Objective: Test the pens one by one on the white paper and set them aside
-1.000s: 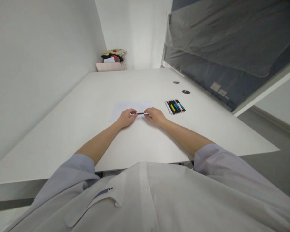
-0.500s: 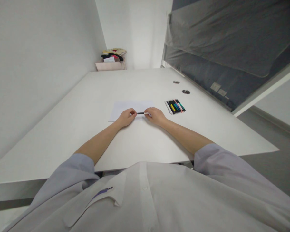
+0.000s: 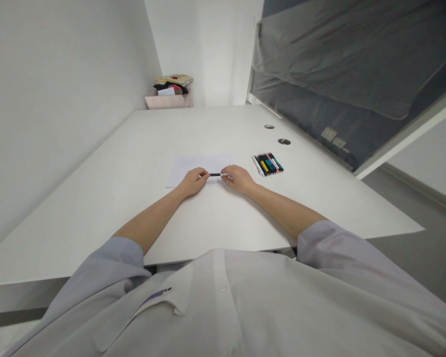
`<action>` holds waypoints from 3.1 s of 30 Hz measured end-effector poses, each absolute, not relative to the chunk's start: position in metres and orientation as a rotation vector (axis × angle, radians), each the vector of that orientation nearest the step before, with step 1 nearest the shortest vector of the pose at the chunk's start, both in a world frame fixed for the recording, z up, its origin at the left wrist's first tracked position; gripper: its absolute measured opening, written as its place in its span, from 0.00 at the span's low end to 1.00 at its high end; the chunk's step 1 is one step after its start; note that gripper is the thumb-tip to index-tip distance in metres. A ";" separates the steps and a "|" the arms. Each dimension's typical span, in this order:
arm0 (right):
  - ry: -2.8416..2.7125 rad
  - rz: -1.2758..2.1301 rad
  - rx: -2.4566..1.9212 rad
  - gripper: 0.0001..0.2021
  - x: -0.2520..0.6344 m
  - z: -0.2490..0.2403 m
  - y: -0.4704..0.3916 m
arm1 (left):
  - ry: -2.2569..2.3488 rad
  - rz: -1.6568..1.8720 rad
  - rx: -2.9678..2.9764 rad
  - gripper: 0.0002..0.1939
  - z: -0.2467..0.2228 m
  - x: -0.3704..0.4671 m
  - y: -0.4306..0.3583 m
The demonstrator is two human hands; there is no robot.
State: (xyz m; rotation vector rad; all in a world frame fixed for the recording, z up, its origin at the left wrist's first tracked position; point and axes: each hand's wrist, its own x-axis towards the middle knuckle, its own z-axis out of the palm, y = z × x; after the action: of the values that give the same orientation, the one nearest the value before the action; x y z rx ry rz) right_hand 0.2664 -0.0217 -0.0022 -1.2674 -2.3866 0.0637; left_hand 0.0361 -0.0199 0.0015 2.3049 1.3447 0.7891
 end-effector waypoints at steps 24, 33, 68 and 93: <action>-2.415 0.028 -1.240 0.13 0.266 0.000 -0.023 | 1.374 0.805 2.410 0.09 0.000 0.037 -0.019; -2.462 -0.004 -1.238 0.16 0.268 0.003 -0.024 | 1.343 0.873 2.628 0.07 0.002 0.038 -0.021; -1.055 1.510 -0.903 0.14 0.279 0.022 -0.013 | 1.398 0.901 2.724 0.10 0.001 0.038 -0.022; -1.734 0.663 -1.383 0.05 0.266 -0.003 -0.005 | 1.638 0.507 2.699 0.24 -0.003 0.039 -0.019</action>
State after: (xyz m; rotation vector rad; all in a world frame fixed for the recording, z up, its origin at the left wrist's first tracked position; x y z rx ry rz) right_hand 0.2662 -0.0049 -0.0025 -1.3830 -1.7338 0.6627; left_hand 0.0395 -0.0194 -0.0034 2.6988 1.6377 0.5067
